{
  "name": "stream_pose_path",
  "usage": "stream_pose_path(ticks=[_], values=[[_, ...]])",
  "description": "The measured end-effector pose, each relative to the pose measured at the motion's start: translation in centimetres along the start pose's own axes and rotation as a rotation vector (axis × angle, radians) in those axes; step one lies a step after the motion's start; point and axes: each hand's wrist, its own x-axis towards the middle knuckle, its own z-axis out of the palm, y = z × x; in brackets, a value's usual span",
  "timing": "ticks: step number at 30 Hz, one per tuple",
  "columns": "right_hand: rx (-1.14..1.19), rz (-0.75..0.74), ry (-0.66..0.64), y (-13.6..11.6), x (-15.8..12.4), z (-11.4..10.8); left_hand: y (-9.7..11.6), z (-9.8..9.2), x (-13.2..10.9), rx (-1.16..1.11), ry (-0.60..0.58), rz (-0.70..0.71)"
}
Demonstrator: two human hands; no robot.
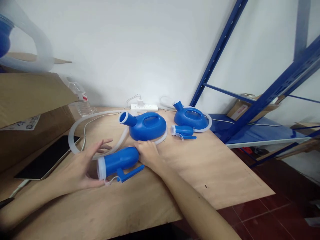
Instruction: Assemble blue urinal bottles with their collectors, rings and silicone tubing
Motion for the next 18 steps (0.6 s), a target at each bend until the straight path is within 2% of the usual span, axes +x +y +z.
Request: stream_pose_path(ticks=[2, 5, 8, 11, 14, 18], values=[[0.011, 0.032, 0.049, 1.3, -0.1, 0.0, -1.0, -0.5, 0.1, 0.005, -0.036, -0.106], [-0.026, 0.093, 0.143, 2.9, 0.0, 0.2, -3.0, -1.0, 0.2, 0.162, -0.113, -0.203], [-0.111, 0.087, 0.208, 3.8, 0.3, 0.7, -4.9, -1.0, 0.3, 0.254, -0.191, -0.224], [-0.148, 0.053, 0.298, 4.1, 0.4, 0.9, -5.7, -0.8, 0.3, 0.277, -0.270, -0.224], [-0.128, 0.112, 0.444, 4.3, 0.4, -0.3, -5.5, -1.0, 0.4, 0.318, -0.228, -0.235], [-0.239, 0.302, 0.599, 5.5, 0.2, -4.1, -4.7, -1.4, 0.6, 0.400, -0.125, -0.309]])
